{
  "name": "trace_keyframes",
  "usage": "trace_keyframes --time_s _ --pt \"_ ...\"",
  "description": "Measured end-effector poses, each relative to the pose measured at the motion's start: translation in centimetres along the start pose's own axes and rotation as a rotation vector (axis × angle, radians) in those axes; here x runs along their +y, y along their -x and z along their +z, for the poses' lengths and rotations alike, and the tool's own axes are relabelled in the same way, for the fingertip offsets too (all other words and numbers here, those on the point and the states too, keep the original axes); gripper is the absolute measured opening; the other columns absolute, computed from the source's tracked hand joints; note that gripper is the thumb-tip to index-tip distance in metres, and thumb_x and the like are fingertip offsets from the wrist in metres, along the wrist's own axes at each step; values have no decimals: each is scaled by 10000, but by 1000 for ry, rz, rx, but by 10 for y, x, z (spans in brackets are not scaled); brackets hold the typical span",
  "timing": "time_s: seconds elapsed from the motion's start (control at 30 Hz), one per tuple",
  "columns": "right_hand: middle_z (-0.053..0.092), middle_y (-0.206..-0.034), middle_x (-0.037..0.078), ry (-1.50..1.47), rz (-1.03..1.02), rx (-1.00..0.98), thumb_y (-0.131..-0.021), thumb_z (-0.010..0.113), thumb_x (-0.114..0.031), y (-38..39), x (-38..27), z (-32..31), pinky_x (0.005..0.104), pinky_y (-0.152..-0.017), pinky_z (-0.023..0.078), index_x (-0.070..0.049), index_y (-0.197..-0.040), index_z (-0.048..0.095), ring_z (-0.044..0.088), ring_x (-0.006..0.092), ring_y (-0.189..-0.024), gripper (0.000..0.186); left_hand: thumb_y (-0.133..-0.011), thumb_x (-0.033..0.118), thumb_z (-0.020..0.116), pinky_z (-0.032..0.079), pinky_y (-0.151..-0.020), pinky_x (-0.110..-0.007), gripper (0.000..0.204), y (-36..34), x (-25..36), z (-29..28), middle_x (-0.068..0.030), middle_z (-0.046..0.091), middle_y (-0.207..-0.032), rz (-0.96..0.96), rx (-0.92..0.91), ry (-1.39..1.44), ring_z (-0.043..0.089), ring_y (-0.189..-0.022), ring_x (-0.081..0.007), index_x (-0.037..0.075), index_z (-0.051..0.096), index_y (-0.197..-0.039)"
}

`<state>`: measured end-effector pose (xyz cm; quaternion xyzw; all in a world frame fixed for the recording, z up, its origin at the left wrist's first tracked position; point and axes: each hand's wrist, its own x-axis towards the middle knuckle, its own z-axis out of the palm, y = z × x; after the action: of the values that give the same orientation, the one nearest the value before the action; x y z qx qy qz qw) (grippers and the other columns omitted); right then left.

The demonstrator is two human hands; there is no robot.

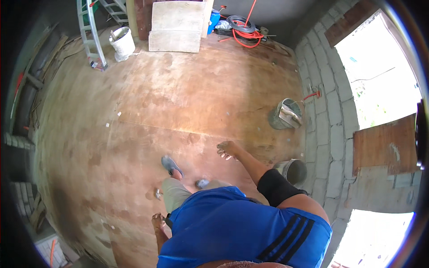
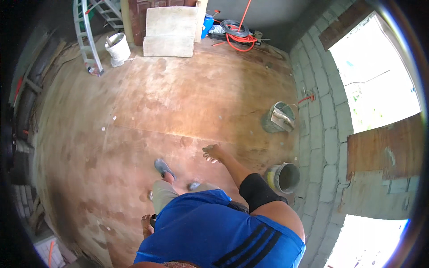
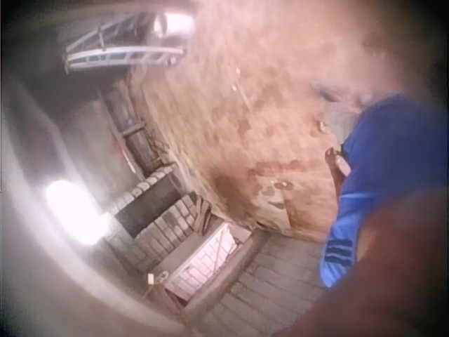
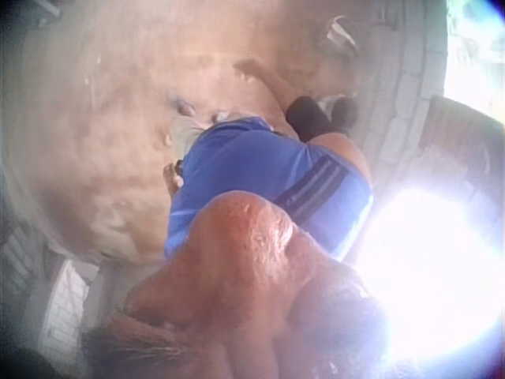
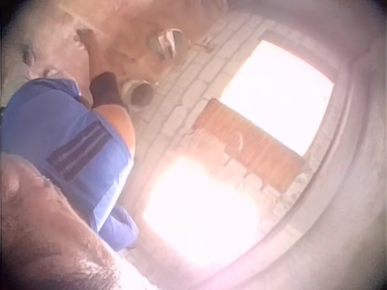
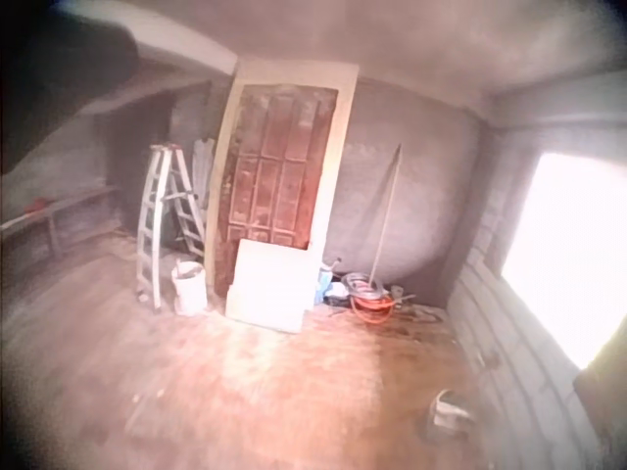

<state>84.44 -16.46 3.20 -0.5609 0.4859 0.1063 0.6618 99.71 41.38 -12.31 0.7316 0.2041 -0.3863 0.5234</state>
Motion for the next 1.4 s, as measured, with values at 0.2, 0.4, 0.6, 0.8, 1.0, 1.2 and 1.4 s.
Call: trace_keyframes --time_s 0.2,0.4,0.6,0.8,1.0,1.2,1.4 --pt "620 -757 65 -214 103 131 -862 576 -304 -73 -53 21 293 -456 479 -57 -980 604 587 157 -601 275 -843 243 489 346 -416 -285 201 -97 102 -12 4 463 -625 -167 -245 -269 458 -498 -146 144 483 -668" --pt "653 -949 137 1218 -281 135 -847 523 -406 -127 -78 6 416 -664 512 -38 -889 647 625 303 -726 391 -850 268 535 407 -462 -309 171 -216 246 3 -53 561 -758 -140 -102 -267 537 -587 -180 107 527 -908" --pt "635 -940 192 833 -62 208 -826 513 -363 -144 -154 25 450 -735 483 -48 -805 661 598 365 -854 349 -858 300 531 452 -690 -422 381 -313 415 3 -111 593 -1021 67 -24 -226 589 -854 -259 79 491 -1165" --pt "654 -875 172 1059 69 -7 -782 513 -364 -234 -147 20 422 -754 484 -62 -851 671 620 337 -825 348 -878 386 500 412 -851 -517 541 -365 483 16 -164 504 -1209 -40 -53 -272 546 -1022 -365 97 371 -1317" --pt "633 -950 210 985 157 -31 -817 478 -391 -332 -187 10 440 -805 470 -37 -857 676 598 364 -904 408 -874 366 487 443 -760 -484 451 -404 507 55 -142 553 -1107 -10 -186 -697 562 -978 -331 68 458 -1211" --pt "622 -1014 200 874 86 42 -846 447 -366 -459 -308 -22 434 -812 479 -51 -940 664 590 359 -942 394 -862 339 501 464 -682 -449 372 -451 609 108 -110 597 -964 239 -211 -1105 593 -870 -305 76 525 -1123" --pt "644 -895 179 1012 -742 375 -837 518 -245 -502 -390 -113 385 -692 508 -51 -963 641 621 296 -797 262 -841 305 526 465 -580 -398 293 -560 775 243 -72 619 -824 63 -170 -820 603 -732 -256 85 577 -1029"
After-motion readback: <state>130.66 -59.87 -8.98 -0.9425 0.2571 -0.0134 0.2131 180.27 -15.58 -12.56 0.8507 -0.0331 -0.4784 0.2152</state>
